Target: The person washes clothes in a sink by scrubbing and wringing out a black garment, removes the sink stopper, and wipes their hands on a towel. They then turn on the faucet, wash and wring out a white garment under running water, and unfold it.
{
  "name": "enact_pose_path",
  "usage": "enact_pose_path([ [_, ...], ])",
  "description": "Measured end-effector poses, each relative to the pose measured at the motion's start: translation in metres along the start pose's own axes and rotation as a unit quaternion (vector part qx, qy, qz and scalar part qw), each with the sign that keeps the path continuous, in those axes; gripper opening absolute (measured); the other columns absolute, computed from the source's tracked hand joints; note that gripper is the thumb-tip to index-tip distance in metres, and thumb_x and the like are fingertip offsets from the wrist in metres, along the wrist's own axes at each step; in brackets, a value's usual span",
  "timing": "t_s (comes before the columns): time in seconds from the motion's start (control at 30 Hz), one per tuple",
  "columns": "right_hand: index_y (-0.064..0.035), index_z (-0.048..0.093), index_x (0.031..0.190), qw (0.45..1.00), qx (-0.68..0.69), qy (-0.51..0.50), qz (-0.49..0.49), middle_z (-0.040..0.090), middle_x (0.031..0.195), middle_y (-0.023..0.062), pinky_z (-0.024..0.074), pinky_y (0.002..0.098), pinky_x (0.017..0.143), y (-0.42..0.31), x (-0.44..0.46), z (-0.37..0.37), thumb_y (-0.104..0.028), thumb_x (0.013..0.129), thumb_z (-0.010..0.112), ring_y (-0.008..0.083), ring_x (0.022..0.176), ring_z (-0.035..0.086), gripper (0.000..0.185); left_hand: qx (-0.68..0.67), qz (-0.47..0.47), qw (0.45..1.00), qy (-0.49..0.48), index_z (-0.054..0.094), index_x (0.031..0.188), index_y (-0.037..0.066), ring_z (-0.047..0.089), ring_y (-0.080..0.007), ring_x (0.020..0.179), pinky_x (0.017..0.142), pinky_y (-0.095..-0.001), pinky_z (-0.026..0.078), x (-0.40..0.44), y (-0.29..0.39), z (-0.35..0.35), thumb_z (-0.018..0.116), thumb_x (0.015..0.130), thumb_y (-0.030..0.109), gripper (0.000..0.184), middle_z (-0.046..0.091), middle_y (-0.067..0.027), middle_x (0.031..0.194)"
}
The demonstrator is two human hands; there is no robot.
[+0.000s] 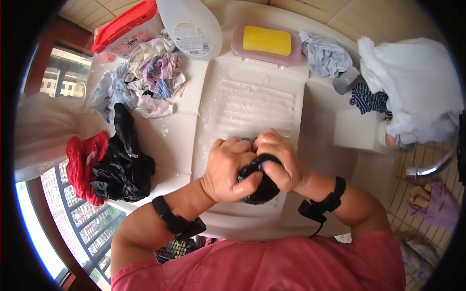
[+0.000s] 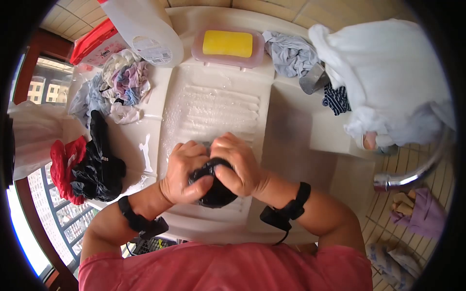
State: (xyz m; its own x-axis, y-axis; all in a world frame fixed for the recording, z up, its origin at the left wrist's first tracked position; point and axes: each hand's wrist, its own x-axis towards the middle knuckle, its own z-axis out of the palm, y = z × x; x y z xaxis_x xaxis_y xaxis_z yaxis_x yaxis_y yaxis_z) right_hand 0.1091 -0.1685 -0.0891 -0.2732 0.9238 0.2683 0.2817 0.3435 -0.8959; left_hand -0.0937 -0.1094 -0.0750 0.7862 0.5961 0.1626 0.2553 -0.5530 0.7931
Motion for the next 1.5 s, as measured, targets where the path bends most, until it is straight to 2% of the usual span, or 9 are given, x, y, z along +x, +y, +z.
enact_pose_path([
  [0.27,0.0011,0.067,0.09,0.993,-0.054,0.08,0.071,0.065,0.091,0.0234,0.0494,0.0442,0.081,0.006,0.018,-0.007,-0.024,0.089,0.058,0.0404,0.086,0.062,0.026,-0.013,-0.107,0.989,0.104,0.068,0.082,0.001,0.061,-0.0462,0.085,0.079,-0.0493,0.049,0.007,0.008,0.005,0.055,0.089,0.042,0.044,0.065,-0.0246,0.085],
  [0.33,0.0022,0.064,0.096,0.987,-0.078,0.112,0.088,0.063,0.095,0.017,0.048,0.0398,0.088,-0.006,-0.001,0.0,-0.022,0.091,0.06,0.0284,0.094,0.062,0.025,0.065,-0.119,0.985,0.103,0.071,0.089,0.003,0.061,-0.0438,0.095,0.086,-0.0493,0.049,-0.003,0.017,0.01,0.058,0.09,0.048,0.047,0.066,-0.0217,0.094],
  [0.47,-0.0056,0.052,0.144,0.988,-0.093,-0.034,0.119,0.045,0.148,0.0151,0.033,0.0399,0.118,-0.053,-0.059,-0.023,-0.044,0.087,0.073,0.0287,0.14,0.042,0.072,0.151,-0.043,0.985,0.066,0.066,0.104,0.007,0.052,-0.0407,0.115,0.101,-0.048,0.044,-0.069,0.056,0.006,0.077,0.078,0.042,0.046,0.059,-0.0167,0.12],
  [0.53,-0.0038,0.043,0.151,0.937,0.249,0.065,0.237,0.043,0.15,0.0204,0.0288,0.043,0.121,-0.082,-0.086,-0.022,-0.05,0.083,0.079,0.0326,0.145,0.037,0.09,0.174,0.006,0.982,0.073,0.065,0.104,0.007,0.05,-0.0419,0.119,0.104,-0.0492,0.043,-0.1,0.073,0.002,0.083,0.071,0.035,0.047,0.057,-0.0171,0.122],
  [0.67,-0.004,0.029,0.158,0.955,-0.064,0.17,0.235,0.032,0.156,0.025,0.0296,0.0438,0.12,-0.068,-0.12,0.008,-0.049,0.077,0.086,0.0356,0.146,0.035,0.109,0.182,0.033,0.979,0.09,0.06,0.099,0.007,0.047,-0.0435,0.125,0.106,-0.0519,0.042,-0.15,0.097,0.004,0.088,0.059,0.02,0.051,0.054,-0.0167,0.119],
  [0.87,-0.0048,0.056,0.119,0.963,-0.049,0.243,0.103,0.059,0.116,0.013,0.0418,0.0398,0.106,-0.072,-0.122,0.061,-0.004,0.074,0.068,0.0292,0.115,0.056,0.047,0.169,0.012,0.972,0.162,0.056,0.111,0.006,0.051,-0.042,0.115,0.102,-0.049,0.043,-0.187,0.095,0.012,0.082,0.061,0.014,0.058,0.054,-0.0163,0.109],
  [1.0,-0.0055,0.06,0.114,0.97,-0.106,0.212,-0.05,0.06,0.109,0.0155,0.0458,0.0428,0.1,-0.105,-0.091,0.096,0.002,0.074,0.062,0.035,0.109,0.059,0.041,0.132,-0.079,0.971,0.185,0.057,0.125,0.006,0.051,-0.0369,0.103,0.094,-0.0452,0.046,-0.21,0.077,-0.01,0.075,0.062,0.007,0.066,0.054,-0.0162,0.107],
  [1.17,-0.0066,0.058,0.122,0.989,-0.096,0.106,0.033,0.062,0.113,0.0184,0.0474,0.0447,0.098,-0.092,-0.087,0.127,0.001,0.079,0.063,0.0393,0.111,0.059,0.045,0.179,-0.112,0.962,0.17,0.047,0.14,0.009,0.046,-0.0446,0.13,0.111,-0.0453,0.041,-0.235,0.059,-0.019,0.083,0.056,0.004,0.091,0.042,-0.0233,0.14],
  [1.5,-0.0038,0.061,0.116,0.947,-0.212,0.194,0.145,0.066,0.103,0.0177,0.0504,0.0432,0.085,-0.101,-0.203,0.049,0.0,0.078,0.066,0.0352,0.098,0.064,0.038,0.083,-0.073,0.992,0.054,0.055,0.119,0.007,0.055,-0.0417,0.107,0.095,-0.0456,0.05,-0.152,0.097,0.045,0.083,0.057,0.006,0.068,0.047,-0.0178,0.115],
])
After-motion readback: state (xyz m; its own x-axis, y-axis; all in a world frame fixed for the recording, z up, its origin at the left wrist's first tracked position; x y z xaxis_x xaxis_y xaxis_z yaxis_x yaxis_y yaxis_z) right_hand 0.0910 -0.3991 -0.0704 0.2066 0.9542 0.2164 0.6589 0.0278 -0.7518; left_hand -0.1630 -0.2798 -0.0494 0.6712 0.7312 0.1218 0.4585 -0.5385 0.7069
